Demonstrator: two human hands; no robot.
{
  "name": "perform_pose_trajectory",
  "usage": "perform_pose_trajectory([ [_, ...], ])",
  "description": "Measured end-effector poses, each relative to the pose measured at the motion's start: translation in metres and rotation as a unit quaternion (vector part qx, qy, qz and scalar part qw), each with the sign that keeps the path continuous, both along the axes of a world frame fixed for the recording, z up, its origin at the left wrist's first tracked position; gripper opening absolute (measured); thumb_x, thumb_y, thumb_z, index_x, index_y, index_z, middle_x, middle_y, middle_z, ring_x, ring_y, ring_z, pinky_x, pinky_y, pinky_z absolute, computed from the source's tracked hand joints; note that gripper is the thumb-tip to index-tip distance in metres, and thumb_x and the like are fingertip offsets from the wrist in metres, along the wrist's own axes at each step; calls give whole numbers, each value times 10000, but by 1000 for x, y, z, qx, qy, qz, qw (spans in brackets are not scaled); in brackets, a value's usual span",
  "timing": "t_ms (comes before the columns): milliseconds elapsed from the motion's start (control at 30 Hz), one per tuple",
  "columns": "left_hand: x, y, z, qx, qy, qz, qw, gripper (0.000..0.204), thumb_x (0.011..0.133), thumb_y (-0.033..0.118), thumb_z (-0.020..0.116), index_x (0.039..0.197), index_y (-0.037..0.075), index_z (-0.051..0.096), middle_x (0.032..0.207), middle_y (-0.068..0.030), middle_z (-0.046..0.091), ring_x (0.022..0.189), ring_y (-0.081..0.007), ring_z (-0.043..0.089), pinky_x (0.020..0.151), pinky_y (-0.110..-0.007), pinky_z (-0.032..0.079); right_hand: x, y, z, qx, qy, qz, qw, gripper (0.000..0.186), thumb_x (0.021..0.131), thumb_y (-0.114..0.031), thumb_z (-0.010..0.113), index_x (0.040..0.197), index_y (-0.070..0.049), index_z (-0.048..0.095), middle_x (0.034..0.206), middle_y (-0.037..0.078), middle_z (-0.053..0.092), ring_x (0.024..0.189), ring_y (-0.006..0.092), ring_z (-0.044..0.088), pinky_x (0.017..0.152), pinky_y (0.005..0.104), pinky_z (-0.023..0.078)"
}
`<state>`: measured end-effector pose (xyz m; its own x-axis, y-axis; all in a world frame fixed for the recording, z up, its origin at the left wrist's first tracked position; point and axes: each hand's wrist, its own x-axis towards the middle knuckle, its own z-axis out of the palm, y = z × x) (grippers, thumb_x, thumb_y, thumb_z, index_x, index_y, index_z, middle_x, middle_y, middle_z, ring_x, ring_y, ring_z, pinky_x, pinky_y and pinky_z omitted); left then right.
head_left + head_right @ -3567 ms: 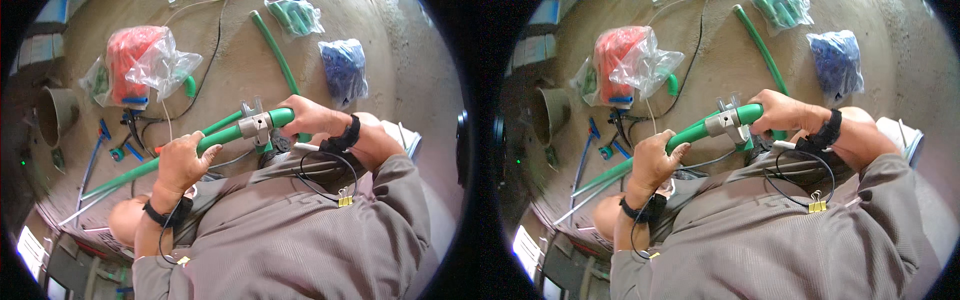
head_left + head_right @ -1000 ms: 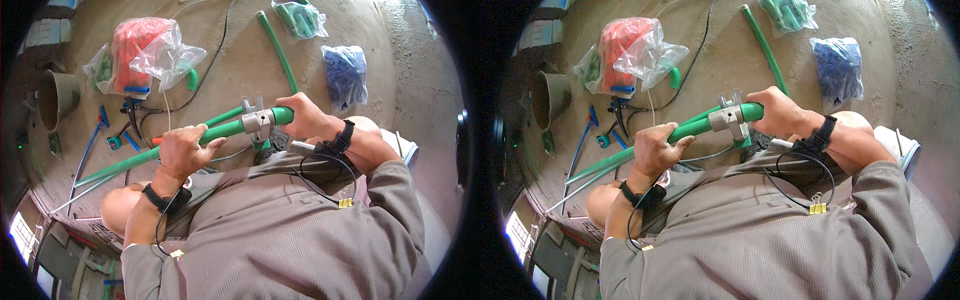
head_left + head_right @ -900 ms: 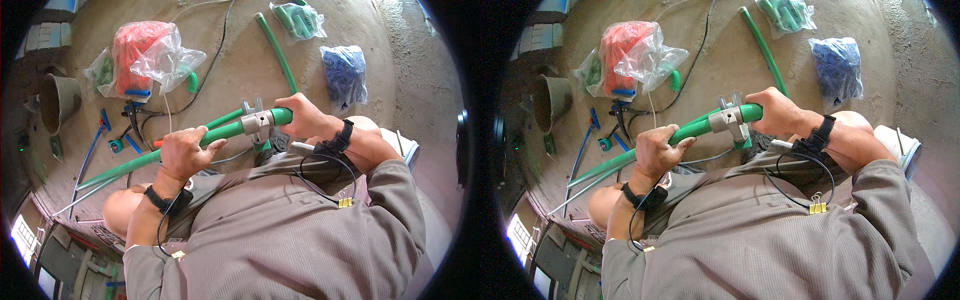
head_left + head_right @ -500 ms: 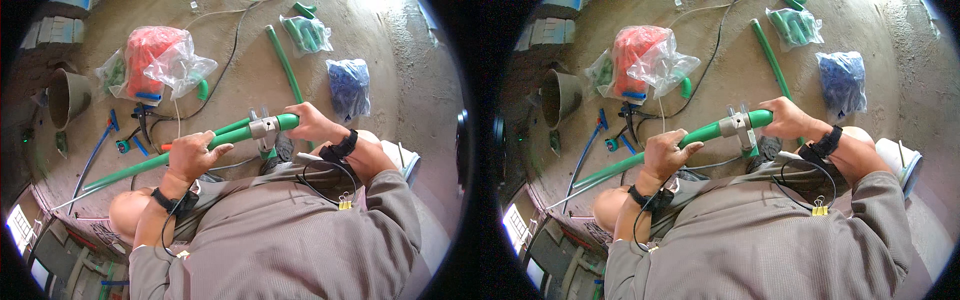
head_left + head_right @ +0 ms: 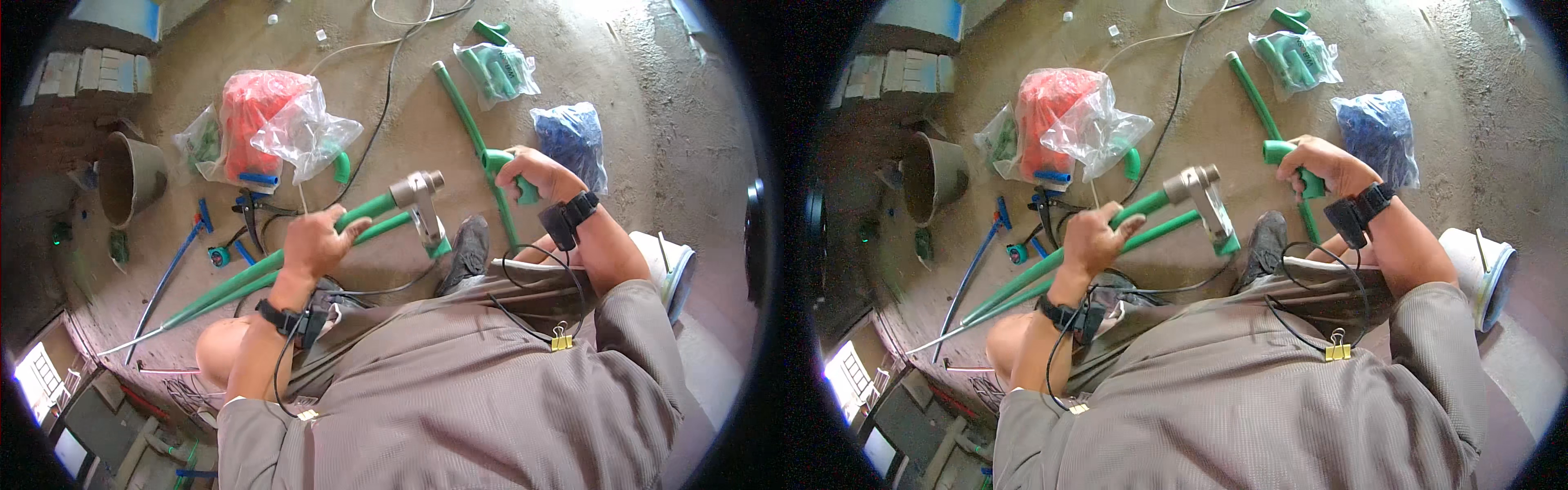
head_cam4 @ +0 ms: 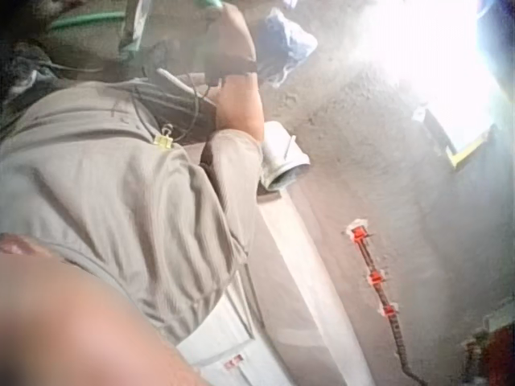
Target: Fitting together green plastic pipes using a heat-fusion welding tool and connectors.
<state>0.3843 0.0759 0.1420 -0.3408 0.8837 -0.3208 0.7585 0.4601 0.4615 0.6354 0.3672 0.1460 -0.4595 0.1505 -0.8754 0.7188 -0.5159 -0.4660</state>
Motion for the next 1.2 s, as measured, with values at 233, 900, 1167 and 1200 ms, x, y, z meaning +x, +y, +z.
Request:
perform_pose_trajectory([
  [233, -55, 94, -61, -29, -77, 6, 997, 657, 810, 691, 613, 889, 48, 721, 747, -220, 660, 751, -344, 662, 677, -457, 481, -5, -70, -7, 310, 235, 226, 893, 221, 727, -111, 745, 905, -35, 638, 726, 61, 621, 686, 119, 577, 633, 311, 487],
  [900, -118, 161, -149, -134, -282, 64, 948, 673, 825, 765, 548, 659, 113, 560, 498, 38, 379, 377, -87, 320, 358, -302, 202, 6, -87, -155, 502, 440, 393, 633, 397, 647, -256, 798, 953, -134, 576, 714, 49, 604, 686, 283, 637, 716, 434, 516],
  [1167, -120, 184, -168, -116, -274, 2, 955, 698, 819, 783, 534, 604, 119, 528, 507, 30, 398, 420, -102, 379, 387, -303, 248, 10, -100, -173, 485, 427, 428, 632, 389, 665, -319, 776, 948, -130, 586, 640, 56, 601, 741, 284, 635, 940, 452, 453],
  [1200, -121, 184, -172, -101, -255, -10, 962, 733, 812, 791, 530, 614, 86, 557, 522, -6, 441, 463, -137, 431, 425, -335, 304, 9, -103, -174, 482, 427, 427, 634, 389, 665, -319, 776, 948, -130, 586, 640, 56, 601, 741, 284, 635, 940, 452, 453],
])
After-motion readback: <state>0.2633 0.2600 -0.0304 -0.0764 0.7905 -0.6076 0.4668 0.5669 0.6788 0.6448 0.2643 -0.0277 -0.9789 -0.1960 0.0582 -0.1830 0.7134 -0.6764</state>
